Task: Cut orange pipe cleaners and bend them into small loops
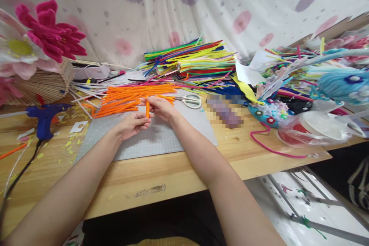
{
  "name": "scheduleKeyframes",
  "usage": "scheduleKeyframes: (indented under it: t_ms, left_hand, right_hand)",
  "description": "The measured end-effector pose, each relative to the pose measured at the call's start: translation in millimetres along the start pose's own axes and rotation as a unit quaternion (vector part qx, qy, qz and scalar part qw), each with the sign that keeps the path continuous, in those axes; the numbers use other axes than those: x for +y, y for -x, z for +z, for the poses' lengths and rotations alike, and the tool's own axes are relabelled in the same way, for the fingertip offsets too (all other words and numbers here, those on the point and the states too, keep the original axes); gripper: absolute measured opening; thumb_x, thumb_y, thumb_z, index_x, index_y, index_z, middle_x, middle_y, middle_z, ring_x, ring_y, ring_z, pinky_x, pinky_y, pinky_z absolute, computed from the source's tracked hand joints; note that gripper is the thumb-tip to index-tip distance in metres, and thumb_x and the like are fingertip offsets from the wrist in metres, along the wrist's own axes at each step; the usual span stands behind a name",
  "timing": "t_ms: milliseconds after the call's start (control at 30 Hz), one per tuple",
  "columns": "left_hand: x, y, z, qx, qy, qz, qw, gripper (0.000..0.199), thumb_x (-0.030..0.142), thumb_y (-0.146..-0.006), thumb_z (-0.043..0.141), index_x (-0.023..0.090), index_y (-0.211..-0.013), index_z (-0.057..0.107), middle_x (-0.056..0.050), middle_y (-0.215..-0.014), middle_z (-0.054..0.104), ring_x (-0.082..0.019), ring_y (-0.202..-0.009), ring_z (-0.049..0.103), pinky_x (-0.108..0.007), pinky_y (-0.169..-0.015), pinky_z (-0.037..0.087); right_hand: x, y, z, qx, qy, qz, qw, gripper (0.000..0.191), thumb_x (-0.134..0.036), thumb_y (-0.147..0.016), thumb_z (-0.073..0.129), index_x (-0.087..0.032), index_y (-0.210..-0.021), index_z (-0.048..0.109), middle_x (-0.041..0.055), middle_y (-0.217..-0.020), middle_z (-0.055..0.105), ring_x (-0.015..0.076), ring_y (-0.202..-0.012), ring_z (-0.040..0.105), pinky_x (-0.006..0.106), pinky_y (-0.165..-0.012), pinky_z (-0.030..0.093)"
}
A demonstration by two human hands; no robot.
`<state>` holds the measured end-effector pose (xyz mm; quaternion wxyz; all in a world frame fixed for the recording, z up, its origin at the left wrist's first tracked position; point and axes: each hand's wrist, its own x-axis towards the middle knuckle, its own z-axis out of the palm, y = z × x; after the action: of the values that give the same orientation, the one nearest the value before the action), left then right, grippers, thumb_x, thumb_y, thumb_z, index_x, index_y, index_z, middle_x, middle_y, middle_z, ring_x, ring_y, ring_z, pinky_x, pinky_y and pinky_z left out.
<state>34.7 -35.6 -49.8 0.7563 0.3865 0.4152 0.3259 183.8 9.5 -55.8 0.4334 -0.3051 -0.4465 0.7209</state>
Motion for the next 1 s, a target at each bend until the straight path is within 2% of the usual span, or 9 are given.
scheduleKeyframes:
  t_ms: [167,300,533,700,800,867,900,933,1000]
  left_hand:
    - [-1.1,-1.7,0.2,0.000,-0.023,0.011,1.000,0.013,0.008,-0.069,0.064,0.012,-0.080,0.069,-0.004,-0.071,0.068,-0.007,-0.056,0.061,-0.015,-0.055,0.050]
    - [-2.3,-3.1,1.6,-0.004,-0.042,0.022,0.999,0.011,0.011,-0.066,0.068,0.012,-0.077,0.068,-0.005,-0.069,0.068,-0.008,-0.058,0.062,-0.018,-0.058,0.050]
    - [-3.0,-3.6,4.6,-0.009,-0.052,0.024,0.998,0.020,0.016,-0.059,0.074,0.011,-0.078,0.068,-0.006,-0.069,0.068,-0.010,-0.059,0.062,-0.022,-0.061,0.051]
    - [-8.0,-5.2,5.5,-0.010,-0.070,0.060,0.996,0.024,0.022,-0.058,0.075,0.010,-0.077,0.067,-0.007,-0.073,0.069,-0.013,-0.062,0.063,-0.024,-0.061,0.051]
    - [-9.5,-5.4,7.0,0.022,-0.047,0.091,0.994,0.032,0.024,-0.059,0.074,0.011,-0.088,0.066,-0.007,-0.077,0.069,-0.015,-0.067,0.065,-0.025,-0.062,0.052]
    - [-8.4,-6.3,6.5,0.067,-0.027,0.122,0.990,0.038,0.025,-0.061,0.071,0.012,-0.096,0.064,-0.007,-0.078,0.069,-0.016,-0.070,0.065,-0.025,-0.060,0.051]
    - [-7.5,-7.3,5.2,0.098,-0.025,0.144,0.985,0.037,0.025,-0.063,0.070,0.012,-0.097,0.064,-0.007,-0.078,0.068,-0.015,-0.070,0.065,-0.025,-0.059,0.051]
    - [-6.4,-8.5,3.1,0.134,-0.032,0.167,0.976,0.035,0.026,-0.064,0.068,0.012,-0.097,0.063,-0.007,-0.078,0.068,-0.015,-0.069,0.064,-0.024,-0.057,0.050]
    - [-4.1,-11.1,-4.1,0.218,-0.077,0.218,0.948,0.030,0.028,-0.068,0.063,0.012,-0.094,0.064,-0.006,-0.079,0.067,-0.013,-0.064,0.062,-0.024,-0.055,0.048]
  right_hand:
    - [0.3,0.6,2.1,0.015,-0.029,-0.015,0.999,0.020,-0.033,-0.065,0.065,-0.016,-0.075,0.064,-0.0003,-0.074,0.061,0.0050,-0.053,0.041,0.016,-0.042,0.031]
    - [1.1,0.2,3.1,0.023,-0.047,-0.027,0.998,0.018,-0.031,-0.064,0.065,-0.016,-0.072,0.064,-0.0007,-0.070,0.060,0.0051,-0.054,0.043,0.016,-0.045,0.033]
    - [3.6,-2.0,8.0,0.044,-0.051,-0.061,0.996,0.011,-0.026,-0.062,0.060,-0.015,-0.063,0.061,-0.0007,-0.060,0.057,0.0071,-0.054,0.046,0.018,-0.045,0.033]
    - [0.4,-2.4,9.1,0.047,-0.001,-0.068,0.997,0.014,-0.029,-0.060,0.060,-0.015,-0.062,0.060,-0.0007,-0.059,0.056,0.0074,-0.052,0.044,0.019,-0.044,0.030]
    - [-14.8,-3.4,2.7,0.065,0.072,-0.110,0.989,0.017,-0.032,-0.063,0.059,-0.015,-0.064,0.059,-0.0010,-0.061,0.056,0.0070,-0.052,0.043,0.020,-0.048,0.032]
    - [-28.6,-2.9,-5.1,0.099,0.159,-0.156,0.970,0.018,-0.034,-0.068,0.057,-0.016,-0.064,0.058,-0.0013,-0.061,0.056,0.0071,-0.053,0.043,0.020,-0.052,0.033]
    - [-34.4,-2.2,-9.5,0.119,0.224,-0.176,0.951,0.019,-0.034,-0.071,0.055,-0.016,-0.065,0.058,-0.0014,-0.061,0.055,0.0074,-0.054,0.043,0.021,-0.053,0.033]
    - [-38.5,-1.4,-13.9,0.140,0.303,-0.189,0.924,0.021,-0.034,-0.073,0.054,-0.016,-0.064,0.058,-0.0012,-0.061,0.055,0.0081,-0.055,0.044,0.022,-0.055,0.034]
    - [-39.7,-0.6,-21.9,0.167,0.462,-0.188,0.850,0.022,-0.033,-0.076,0.052,-0.015,-0.065,0.060,0.0004,-0.063,0.057,0.0103,-0.060,0.047,0.024,-0.060,0.035]
